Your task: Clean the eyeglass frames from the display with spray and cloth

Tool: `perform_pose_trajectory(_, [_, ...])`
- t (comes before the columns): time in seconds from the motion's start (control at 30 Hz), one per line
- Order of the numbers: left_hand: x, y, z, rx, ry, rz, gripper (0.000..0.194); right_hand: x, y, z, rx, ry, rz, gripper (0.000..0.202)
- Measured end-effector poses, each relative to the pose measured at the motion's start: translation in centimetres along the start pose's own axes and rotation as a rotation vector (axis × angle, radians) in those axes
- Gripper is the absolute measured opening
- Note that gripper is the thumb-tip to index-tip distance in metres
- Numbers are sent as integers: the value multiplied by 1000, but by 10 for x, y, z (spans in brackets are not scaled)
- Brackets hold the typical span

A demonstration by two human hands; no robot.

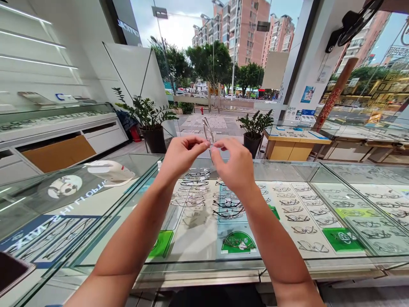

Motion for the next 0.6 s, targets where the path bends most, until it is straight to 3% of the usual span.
perform_pose_trajectory(0.13, [1, 4, 1, -65, 38, 218, 19, 46, -16, -18, 104, 128, 37, 41])
perform_pose_trajectory(0.27, [-5, 28, -1, -289, 80, 485, 17, 127, -17, -60, 37, 346, 21, 54])
perform_pose_trajectory(0.37, [-21, 50, -2, -468, 113, 688, 18, 181, -12, -87, -63, 617, 118, 59])
perform_pose_trajectory(0.47, [-45, 70, -1, -608, 104, 834, 20, 205, -11, -95, -61, 682, 143, 60])
perform_pose_trajectory(0.6, [-79, 92, -2, -710, 40, 973, 21, 216, -9, -98, -22, 755, 154, 61])
Point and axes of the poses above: each hand's wrist, its own z-axis towards the middle knuckle, its own y-axis out of the palm, x = y × z, the point moved 4 cm from there along z, towards the middle knuckle, and after that the axes turned 4 degrees about -x, right-handed, at the moved point
